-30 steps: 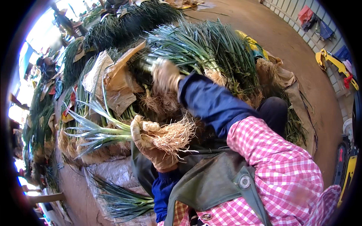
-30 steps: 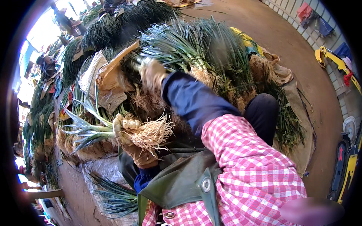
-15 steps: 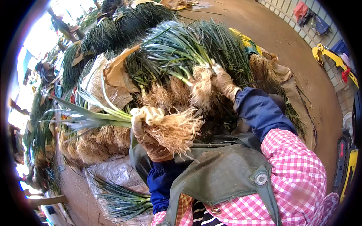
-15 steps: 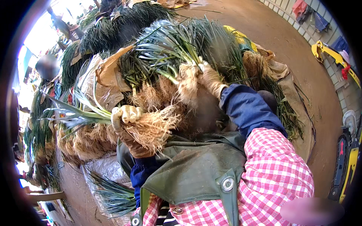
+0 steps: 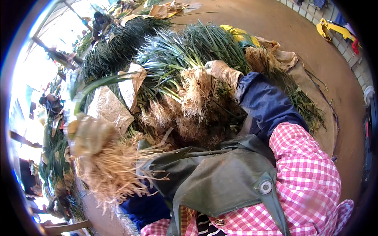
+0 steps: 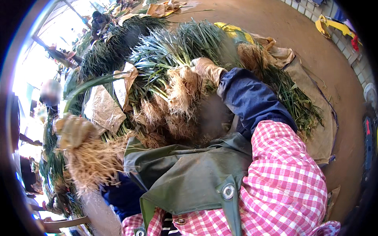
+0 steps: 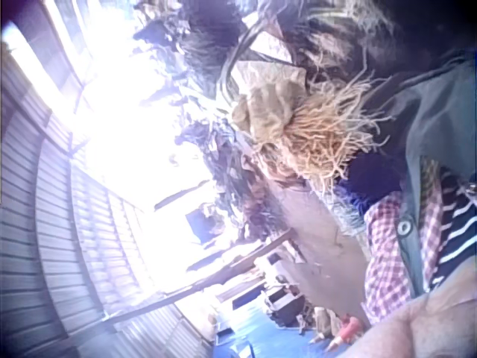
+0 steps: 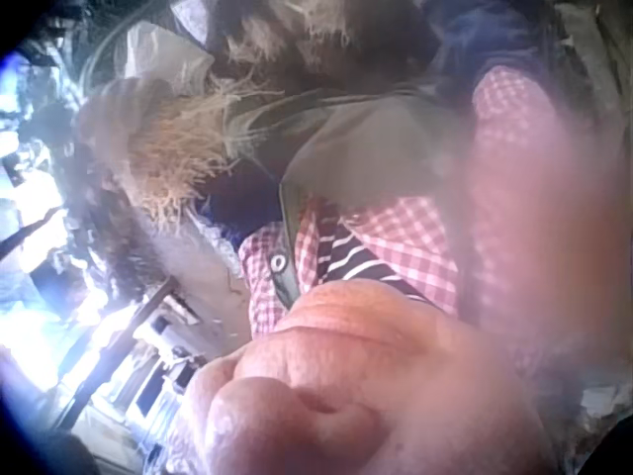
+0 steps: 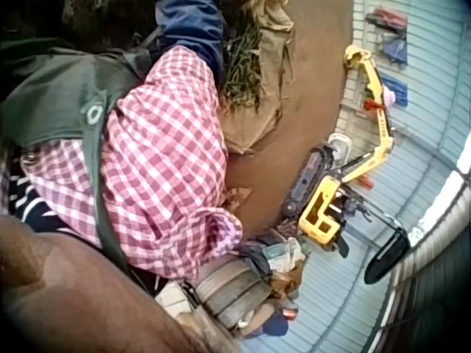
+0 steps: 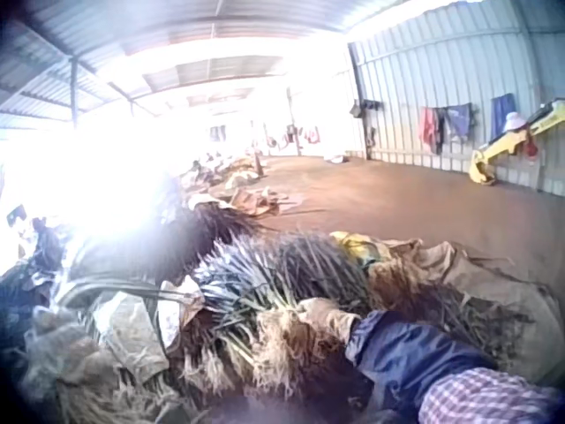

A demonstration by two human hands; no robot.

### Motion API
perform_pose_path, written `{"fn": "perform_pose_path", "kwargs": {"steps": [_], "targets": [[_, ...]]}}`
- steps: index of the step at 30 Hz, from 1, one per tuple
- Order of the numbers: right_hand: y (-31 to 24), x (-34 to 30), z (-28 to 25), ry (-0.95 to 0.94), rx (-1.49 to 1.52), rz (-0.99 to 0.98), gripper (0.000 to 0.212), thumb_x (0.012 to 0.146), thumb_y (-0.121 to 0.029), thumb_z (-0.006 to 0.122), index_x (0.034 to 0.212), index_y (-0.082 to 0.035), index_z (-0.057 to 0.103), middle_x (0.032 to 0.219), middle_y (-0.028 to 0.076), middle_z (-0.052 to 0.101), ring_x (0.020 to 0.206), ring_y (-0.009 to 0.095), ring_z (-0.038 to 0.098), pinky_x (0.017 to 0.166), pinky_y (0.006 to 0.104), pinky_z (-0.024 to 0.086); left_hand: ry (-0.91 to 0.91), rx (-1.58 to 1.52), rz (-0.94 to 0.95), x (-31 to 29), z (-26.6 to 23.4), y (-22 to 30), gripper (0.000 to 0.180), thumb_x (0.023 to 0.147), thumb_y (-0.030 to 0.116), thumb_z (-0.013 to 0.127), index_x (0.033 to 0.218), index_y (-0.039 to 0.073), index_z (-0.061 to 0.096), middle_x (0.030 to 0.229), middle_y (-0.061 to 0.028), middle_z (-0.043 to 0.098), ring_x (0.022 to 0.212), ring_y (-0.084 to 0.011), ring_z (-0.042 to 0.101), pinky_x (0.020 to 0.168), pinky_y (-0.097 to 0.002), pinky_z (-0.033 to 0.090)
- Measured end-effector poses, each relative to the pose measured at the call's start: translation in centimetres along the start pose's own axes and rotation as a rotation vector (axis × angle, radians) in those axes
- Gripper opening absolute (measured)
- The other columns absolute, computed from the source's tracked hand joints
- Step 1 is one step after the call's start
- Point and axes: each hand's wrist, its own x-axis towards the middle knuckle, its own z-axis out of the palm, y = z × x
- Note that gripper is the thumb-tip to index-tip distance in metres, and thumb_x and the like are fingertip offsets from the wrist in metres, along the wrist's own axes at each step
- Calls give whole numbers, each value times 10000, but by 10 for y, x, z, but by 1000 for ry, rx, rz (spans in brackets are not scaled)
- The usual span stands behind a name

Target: The person sits on the ground and cleans scallions using a small knife to scrape dirt from the roots and peel away outer leaves before placing the cleaned plants in a pile.

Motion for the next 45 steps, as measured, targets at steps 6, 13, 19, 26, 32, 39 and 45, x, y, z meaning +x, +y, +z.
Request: {"fn": "perform_pose_path", "kwargs": {"steps": [6,13,19,26,32,39,45], "targets": [[-31,-23,-27,598,410,-230,227,866,-223,631,1045,-87,660,1060,72,669,984,166,617,872,276,481,24,69,-4,-11,-6,17,109,891,114,569,942,19,556,660,-32,534,549,-107,514,498,-238,446],[-6,4,2,489,260,-84,459,861,-197,632,1273,-39,504,1296,144,534,1206,276,495,1038,325,366,106,9,-96,8,-12,-13,113,886,96,574,956,7,568,655,-37,550,532,-102,526,471,-229,450],[22,1,46,102,130,258,598,868,-290,592,1374,-38,396,1394,162,432,1278,274,427,1063,328,325,392,-177,-394,5,-54,-85,119,882,80,578,967,-4,579,650,-42,563,518,-98,537,448,-221,454],[-56,18,33,261,342,-24,418,893,-390,567,1078,-21,628,1097,141,645,986,245,605,891,341,455,713,-44,-552,-7,-52,-126,173,862,61,597,1016,-18,595,653,-9,550,514,-102,533,435,-198,445],[-47,69,29,51,41,181,525,812,-389,643,1173,-13,580,1128,188,624,1032,321,600,879,381,451,545,-47,-524,-2,-63,-143,216,856,67,593,1039,-47,610,811,-49,589,633,-94,535,519,-199,459],[-88,11,23,321,833,-73,304,837,-284,626,952,-3,646,794,81,666,685,149,594,580,280,478,567,-237,-427,-10,-81,-139,280,857,83,604,1094,-65,579,813,-50,553,687,-139,527,586,-218,466],[5,-28,60,52,981,179,246,891,-208,585,993,0,668,843,56,667,691,126,539,646,253,458,558,-171,-502,0,-83,-168,388,866,59,535,1228,-74,498,1116,-179,608,999,-261,612,860,-324,528]]}}
